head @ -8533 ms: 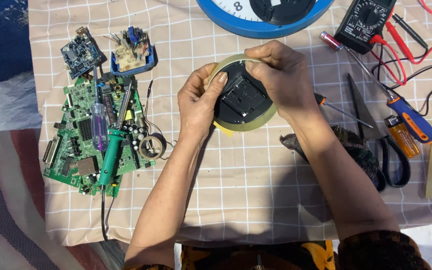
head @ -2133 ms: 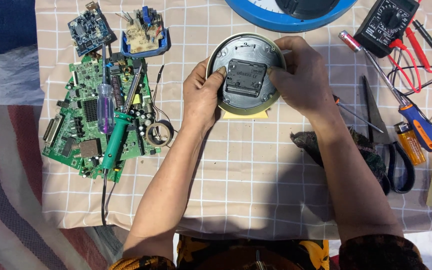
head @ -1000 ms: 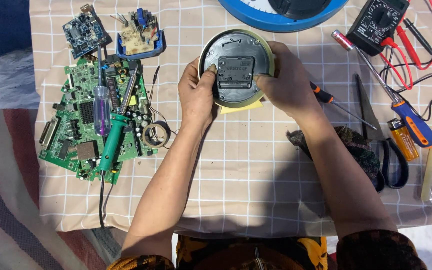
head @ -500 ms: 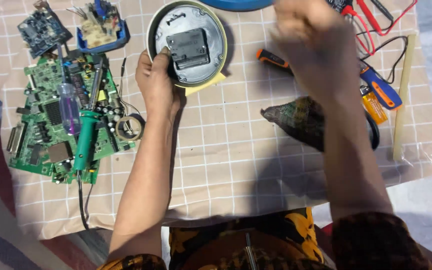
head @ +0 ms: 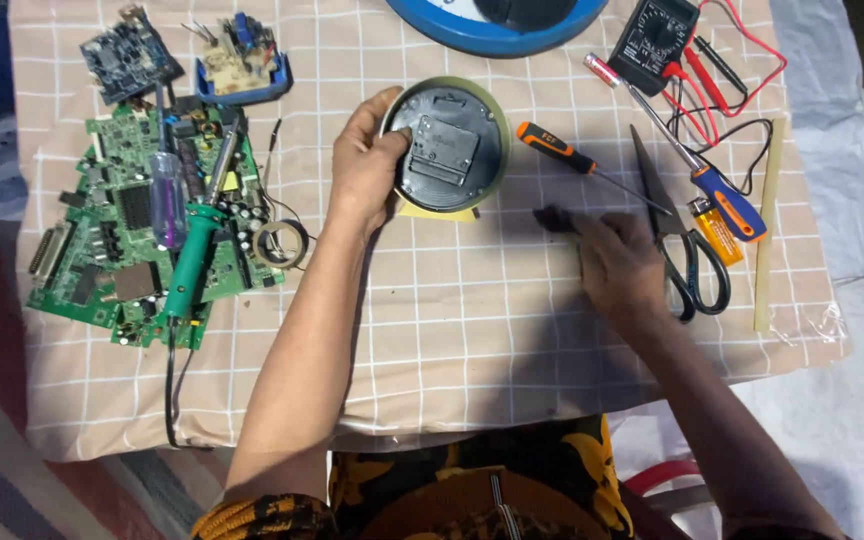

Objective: The person disassembles a small clock, handles various components, and then uses a small cloth to polish the back casing of a larger wall clock.

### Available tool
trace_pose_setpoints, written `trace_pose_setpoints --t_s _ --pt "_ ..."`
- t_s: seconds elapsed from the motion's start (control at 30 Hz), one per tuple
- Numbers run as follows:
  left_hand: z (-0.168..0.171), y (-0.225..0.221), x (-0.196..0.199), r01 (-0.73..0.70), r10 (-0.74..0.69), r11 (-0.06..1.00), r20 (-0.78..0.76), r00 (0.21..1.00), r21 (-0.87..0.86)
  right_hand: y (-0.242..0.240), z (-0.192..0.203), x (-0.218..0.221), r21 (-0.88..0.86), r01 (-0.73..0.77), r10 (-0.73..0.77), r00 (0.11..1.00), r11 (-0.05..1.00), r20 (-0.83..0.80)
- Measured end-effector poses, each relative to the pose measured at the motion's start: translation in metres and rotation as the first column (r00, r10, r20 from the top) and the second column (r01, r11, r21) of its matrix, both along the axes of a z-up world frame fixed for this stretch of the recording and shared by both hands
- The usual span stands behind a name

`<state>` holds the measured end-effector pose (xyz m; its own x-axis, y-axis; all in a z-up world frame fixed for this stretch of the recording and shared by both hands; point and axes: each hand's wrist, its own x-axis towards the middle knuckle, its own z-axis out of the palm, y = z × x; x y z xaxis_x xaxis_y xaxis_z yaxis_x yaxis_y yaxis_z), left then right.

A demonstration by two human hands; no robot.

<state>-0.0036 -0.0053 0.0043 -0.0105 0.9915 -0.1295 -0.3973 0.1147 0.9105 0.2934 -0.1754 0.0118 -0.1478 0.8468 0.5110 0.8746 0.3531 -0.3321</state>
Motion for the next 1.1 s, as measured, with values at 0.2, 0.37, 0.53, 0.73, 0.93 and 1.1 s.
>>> trace_pose_setpoints --t_s 0.2,0.37,0.53,0.73,0.93,1.1 --pt "0.006 0.000 0.000 -0.007 0.006 1.000 -0.062 0.998 -0.013 0.056 0.094 -0.060 0.162 -0.199 0.197 0.980 0.966 0.032" --pt "0.003 0.001 0.002 -0.019 0.016 0.999 -0.106 0.994 -0.030 0.106 0.110 -0.115 -0.292 0.022 -0.050 0.995 0.956 -0.088" --pt "0.005 -0.001 0.001 -0.040 0.032 0.998 -0.152 0.988 -0.051 0.123 0.062 -0.102 0.192 -0.167 0.074 0.906 0.967 0.416" --pt "0.017 -0.006 0.007 -0.114 0.103 0.989 -0.107 0.989 -0.096 0.112 0.044 -0.104 0.001 -0.050 0.046 0.920 0.999 0.390" --pt "0.014 -0.007 0.009 -0.149 0.138 0.985 -0.116 0.984 -0.092 0.093 0.044 -0.105 -0.185 -0.114 0.148 0.972 0.976 0.183" --pt "0.015 -0.006 0.008 -0.146 0.135 0.987 -0.142 0.981 -0.072 0.099 0.068 -0.087 -0.648 -0.193 0.265 0.964 0.737 0.014"
